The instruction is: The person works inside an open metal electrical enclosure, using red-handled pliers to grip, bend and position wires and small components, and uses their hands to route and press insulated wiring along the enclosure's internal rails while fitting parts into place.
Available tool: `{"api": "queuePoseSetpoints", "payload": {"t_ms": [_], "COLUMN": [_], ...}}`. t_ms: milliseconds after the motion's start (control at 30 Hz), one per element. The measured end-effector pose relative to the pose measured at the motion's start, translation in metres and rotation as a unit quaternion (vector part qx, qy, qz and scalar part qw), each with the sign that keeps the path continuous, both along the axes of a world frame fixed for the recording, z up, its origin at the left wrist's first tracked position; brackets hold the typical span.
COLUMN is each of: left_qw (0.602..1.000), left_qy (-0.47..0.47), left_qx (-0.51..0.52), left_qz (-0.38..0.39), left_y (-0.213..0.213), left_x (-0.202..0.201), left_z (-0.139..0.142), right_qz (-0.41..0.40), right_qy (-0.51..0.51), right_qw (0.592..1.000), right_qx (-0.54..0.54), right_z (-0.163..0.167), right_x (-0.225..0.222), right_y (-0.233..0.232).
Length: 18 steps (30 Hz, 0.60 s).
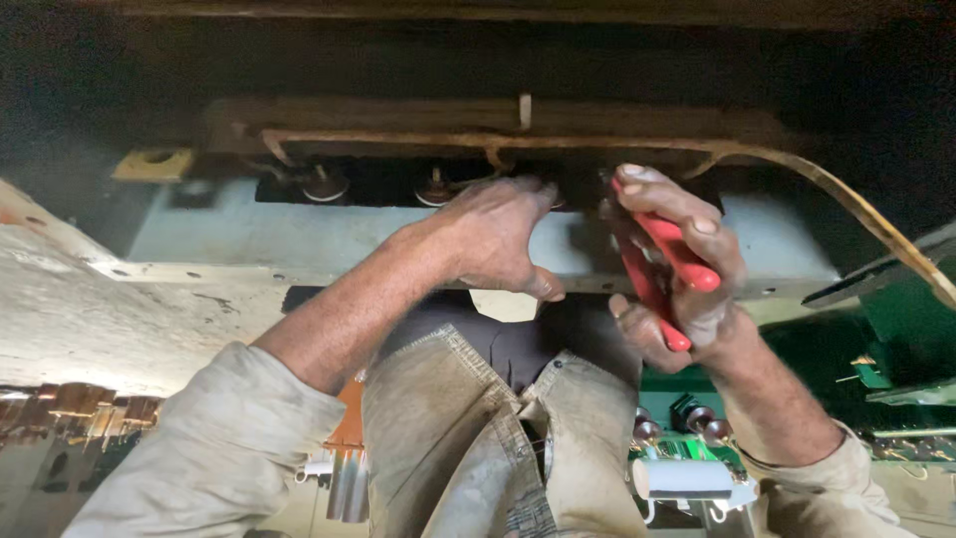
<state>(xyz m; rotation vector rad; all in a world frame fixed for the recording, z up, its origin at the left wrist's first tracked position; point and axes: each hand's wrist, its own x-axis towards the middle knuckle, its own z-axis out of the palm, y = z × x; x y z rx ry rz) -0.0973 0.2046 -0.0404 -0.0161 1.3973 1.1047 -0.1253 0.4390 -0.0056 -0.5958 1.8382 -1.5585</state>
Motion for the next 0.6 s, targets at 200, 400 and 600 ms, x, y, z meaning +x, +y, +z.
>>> {"api": "queuePoseSetpoints", "payload": {"t_ms": [200,400,600], "left_qw": [0.999,0.998,0.989], "left_qy": [-0.015,0.040,0.145], "left_qx": [0.034,0.015,0.006], "left_qz": [-0.020,-0.046,0.034], "left_y": [-0.007,0.001,0.008], "left_x": [-0.012,-0.001,0.009], "left_z": [0.001,-0.005,-0.011], "right_qz": [0.019,0.066,-0.020], "right_qy": [-0.006,-0.048,-0.095], "right_qw": [1.000,0.997,0.995], "right_qx": [-0.019,0.003,0.012], "right_z": [-0.001,-0.009,-0.007], "right_x": [-0.003,-0.016,-0.022], "right_y": [-0.001,0.000,-0.001]}}
